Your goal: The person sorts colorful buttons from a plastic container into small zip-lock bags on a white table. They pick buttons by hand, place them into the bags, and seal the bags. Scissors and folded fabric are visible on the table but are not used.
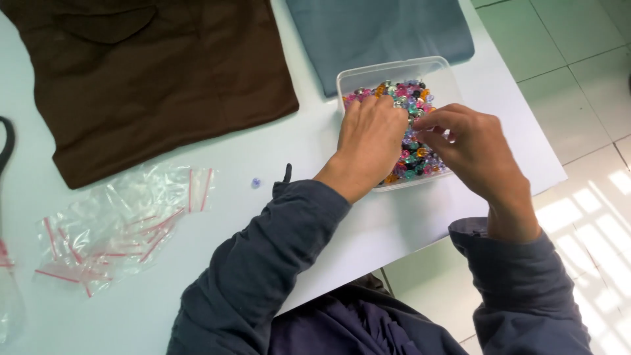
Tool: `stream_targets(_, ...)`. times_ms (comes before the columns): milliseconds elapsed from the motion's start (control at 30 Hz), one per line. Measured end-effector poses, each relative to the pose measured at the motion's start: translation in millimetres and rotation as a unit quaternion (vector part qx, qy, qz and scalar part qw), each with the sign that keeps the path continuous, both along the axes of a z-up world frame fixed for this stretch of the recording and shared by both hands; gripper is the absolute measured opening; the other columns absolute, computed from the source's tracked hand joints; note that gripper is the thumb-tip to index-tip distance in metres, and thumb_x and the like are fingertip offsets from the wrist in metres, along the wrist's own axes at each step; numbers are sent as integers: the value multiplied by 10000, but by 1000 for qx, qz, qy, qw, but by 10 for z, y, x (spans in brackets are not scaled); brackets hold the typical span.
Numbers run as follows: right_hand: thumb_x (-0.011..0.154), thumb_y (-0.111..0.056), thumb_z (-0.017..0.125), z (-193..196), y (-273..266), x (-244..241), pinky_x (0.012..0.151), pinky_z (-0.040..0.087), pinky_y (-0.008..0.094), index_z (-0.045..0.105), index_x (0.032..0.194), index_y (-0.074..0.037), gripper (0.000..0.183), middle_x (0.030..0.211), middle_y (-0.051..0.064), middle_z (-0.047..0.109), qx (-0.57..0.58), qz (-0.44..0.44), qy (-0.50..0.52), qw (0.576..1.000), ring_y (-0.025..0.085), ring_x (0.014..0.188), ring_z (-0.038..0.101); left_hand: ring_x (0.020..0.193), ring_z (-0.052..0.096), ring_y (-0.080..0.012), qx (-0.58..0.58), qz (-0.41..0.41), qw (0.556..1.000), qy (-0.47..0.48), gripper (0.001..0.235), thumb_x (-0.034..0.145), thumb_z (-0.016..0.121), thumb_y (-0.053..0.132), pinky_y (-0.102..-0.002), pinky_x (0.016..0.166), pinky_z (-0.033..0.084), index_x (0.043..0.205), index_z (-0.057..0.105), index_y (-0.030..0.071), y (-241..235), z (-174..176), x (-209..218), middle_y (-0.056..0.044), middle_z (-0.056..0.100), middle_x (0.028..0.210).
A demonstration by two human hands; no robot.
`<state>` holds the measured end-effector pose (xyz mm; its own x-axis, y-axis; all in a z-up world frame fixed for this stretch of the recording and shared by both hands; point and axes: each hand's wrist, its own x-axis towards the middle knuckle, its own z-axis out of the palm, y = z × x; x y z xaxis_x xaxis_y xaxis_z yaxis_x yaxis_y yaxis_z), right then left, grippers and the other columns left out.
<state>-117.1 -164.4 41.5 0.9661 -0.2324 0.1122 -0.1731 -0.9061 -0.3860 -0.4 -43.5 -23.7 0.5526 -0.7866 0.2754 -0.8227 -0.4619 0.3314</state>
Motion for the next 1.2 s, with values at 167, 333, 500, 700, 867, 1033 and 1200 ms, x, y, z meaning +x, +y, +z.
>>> stream_targets(167,901,37,769,-169,21,105,759,601,410,774,1147,31,246,1018,242,738,2,-33,36,999,348,911,741,836,627,-282,-55,-28,998,-14,98,756,802,48,-406,705,404,835,744,61,-231,-300,-2,-104,625,874)
stream_targets(333,910,-42,783,-350,-59,135,745,613,346,788,1133,-20,224,996,185,738,-7,-47,58,997,300,895,744,815,628,-295,-53,-23,998,-23,90,742,799,38,-416,685,442,794,726,37,-281,-442,18,-121,606,838)
stream_targets(500,963,-61,751,-301,-47,103,740,618,364,795,1121,-16,170,988,207,744,46,-43,48,997,328,887,749,831,621,-314,-54,-32,998,1,93,730,798,30,-413,688,442,788,726,22,-215,-435,7,-139,605,873)
stream_targets(700,991,-60,732,-272,-58,55,734,595,362,765,1129,12,159,894,185,751,198,-37,-35,979,225,813,717,881,632,-336,-91,-41,994,39,106,791,794,86,-446,753,483,828,750,-3,1,-85,33,-152,602,886)
stream_targets(867,1019,2,668,-113,116,141,780,594,361,750,1168,26,172,911,196,749,238,0,-70,969,221,845,717,883,627,-316,-97,-14,994,47,116,795,801,124,-440,755,486,819,755,20,250,91,86,-120,589,879)
stream_targets(1033,990,58,681,12,378,250,778,594,378,747,1177,40,200,941,205,753,227,37,-83,970,210,862,713,903,633,-308,-109,11,991,72,167,818,806,197,-444,776,497,858,761,41,533,161,194,-103,589,896)
stream_targets(1200,940,126,718,173,844,369,778,595,367,753,1120,80,189,873,218,749,233,96,-113,961,247,830,743,876,663,-296,-134,-6,981,137,84,875,758,139,-421,763,502,918,782,71,1192,457,287,-104,639,906)
